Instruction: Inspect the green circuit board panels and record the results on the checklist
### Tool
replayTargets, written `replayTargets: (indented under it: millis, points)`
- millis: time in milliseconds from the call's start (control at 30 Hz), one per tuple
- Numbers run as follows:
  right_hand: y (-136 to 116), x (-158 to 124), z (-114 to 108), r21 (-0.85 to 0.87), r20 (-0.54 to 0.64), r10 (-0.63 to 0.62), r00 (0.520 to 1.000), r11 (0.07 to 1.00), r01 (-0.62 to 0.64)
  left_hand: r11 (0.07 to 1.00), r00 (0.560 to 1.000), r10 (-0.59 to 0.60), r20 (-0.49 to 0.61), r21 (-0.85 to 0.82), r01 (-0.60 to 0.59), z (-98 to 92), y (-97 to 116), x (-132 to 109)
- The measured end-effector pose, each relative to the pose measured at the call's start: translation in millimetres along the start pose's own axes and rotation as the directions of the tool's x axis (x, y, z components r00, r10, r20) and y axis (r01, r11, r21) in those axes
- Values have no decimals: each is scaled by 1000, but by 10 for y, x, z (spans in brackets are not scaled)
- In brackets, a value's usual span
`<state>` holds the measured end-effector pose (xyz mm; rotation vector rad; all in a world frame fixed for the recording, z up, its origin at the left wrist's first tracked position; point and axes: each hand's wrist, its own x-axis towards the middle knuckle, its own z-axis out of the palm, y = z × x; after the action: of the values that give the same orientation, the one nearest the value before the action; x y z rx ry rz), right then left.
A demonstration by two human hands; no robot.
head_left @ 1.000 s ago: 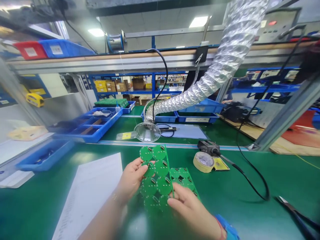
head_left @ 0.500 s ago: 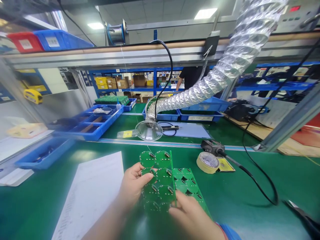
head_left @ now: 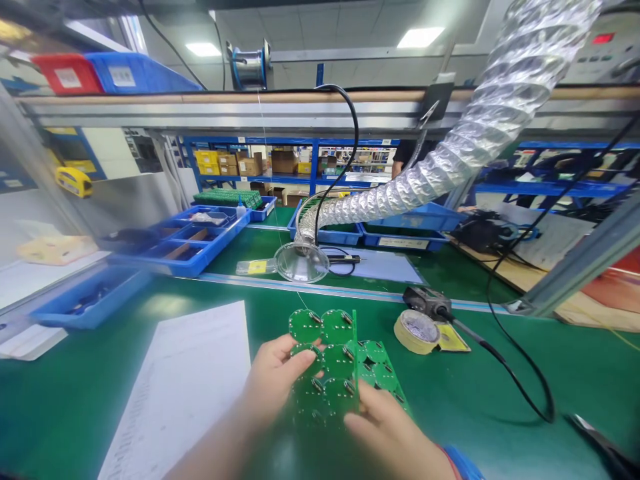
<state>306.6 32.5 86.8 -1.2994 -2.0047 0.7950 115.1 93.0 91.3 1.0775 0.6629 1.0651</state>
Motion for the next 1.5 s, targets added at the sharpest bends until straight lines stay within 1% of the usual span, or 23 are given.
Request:
replayTargets:
  millis: [67, 167, 267, 400, 500, 700, 800, 1000, 1133, 1233, 1333, 1433, 1500]
  points:
    - [-67, 15, -23, -24, -6, -26, 1000, 999, 26, 1000, 999, 10, 35, 3, -10, 18, -7, -32]
    - [-117, 10, -20, -60, -35, -60, 998, 997, 58, 999, 994, 33, 101, -45, -29, 46, -2, -88]
    - [-115, -23, -8, -108, -53, -54, 997, 993, 48, 997, 990, 19, 140, -79, -8, 64, 13, -124]
    - [-129, -61, -23, -171, -71, -35, 997, 985, 23, 1000, 982, -20, 185, -18, 23, 73, 31, -132]
    - [-160, -74, -37, -216, -77, -37, 996, 976, 19, 999, 977, -30, 213, 43, 21, 74, 38, -125]
    - [-161, -79, -17, -289, -85, -82, 993, 956, 54, 999, 980, -10, 198, 41, 1, 68, 10, -131]
    - [-166, -74, 0, -295, -86, -97, 992, 953, 67, 999, 983, -27, 184, 46, 19, 58, -10, -136]
    - [-221, -48, -11, -232, -69, -99, 993, 969, 81, 997, 985, -53, 165, 71, 42, 59, -24, -131]
    - [-250, -21, -40, -164, -77, -90, 993, 983, 76, 995, 991, -47, 123, 94, 36, 76, -24, -112]
    - [-262, -1, -67, -82, -78, -63, 995, 995, 57, 992, 988, -49, 144, 122, 32, 72, -35, -96]
    - [-268, 20, -92, -17, -94, -34, 995, 999, 32, 990, 984, -80, 162, 126, 60, 58, -55, -94]
    - [-273, 39, -106, 35, -97, -37, 995, 999, 41, 991, 977, -114, 179, 92, 99, 55, -69, -102]
    - [-274, 47, -107, 53, -102, -42, 994, 997, 48, 993, 976, -113, 187, 60, 104, 61, -70, -105]
